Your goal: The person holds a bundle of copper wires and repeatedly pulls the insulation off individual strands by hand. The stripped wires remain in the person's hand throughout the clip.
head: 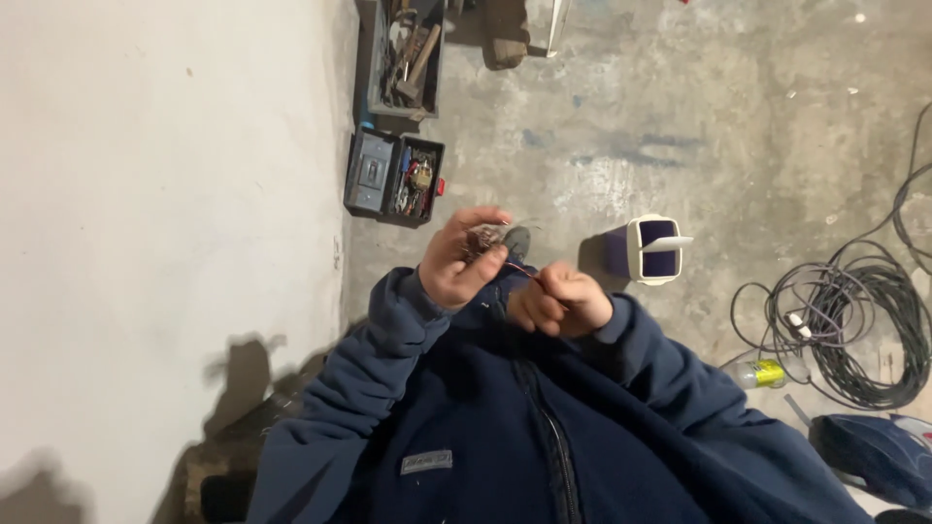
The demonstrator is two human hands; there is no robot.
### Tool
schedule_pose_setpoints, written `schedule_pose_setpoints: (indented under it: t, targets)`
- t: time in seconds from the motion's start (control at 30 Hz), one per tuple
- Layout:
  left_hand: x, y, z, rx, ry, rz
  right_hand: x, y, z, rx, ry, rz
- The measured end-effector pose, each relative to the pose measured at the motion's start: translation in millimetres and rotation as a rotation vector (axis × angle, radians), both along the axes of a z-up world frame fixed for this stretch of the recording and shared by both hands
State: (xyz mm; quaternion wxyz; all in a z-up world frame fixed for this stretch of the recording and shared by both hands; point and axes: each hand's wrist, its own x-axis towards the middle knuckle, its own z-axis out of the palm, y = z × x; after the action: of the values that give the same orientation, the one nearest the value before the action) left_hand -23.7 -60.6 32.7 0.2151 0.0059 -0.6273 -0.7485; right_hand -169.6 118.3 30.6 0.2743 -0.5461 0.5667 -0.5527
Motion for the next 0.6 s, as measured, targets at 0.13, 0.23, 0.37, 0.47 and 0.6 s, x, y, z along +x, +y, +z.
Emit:
schedule_pose_setpoints:
  t: [0.13, 0.23, 0.37, 0.47, 0.6]
  targets:
    - [0, 0, -16, -0.056, -0.021, -0.012, 15, -2, 5, 0.044, -0.690, 0.179]
    - [-1, 2, -28, 0.122, -0.069, 0.052, 10, -13, 48, -0.032, -0.117, -0.077]
    - [-1, 1, -30, 0.098, -0.104, 0.132, 6, -4, 12, -0.049, 0.624, -0.432]
    - [-1, 0, -28, 0.126, -0.108, 0.127, 5, 10, -11, 0.102, 0.134, -0.302]
    - [8, -1, -39, 0.048, -0.103, 0.144, 8, 15, -9, 0.231, -0.590, -0.113]
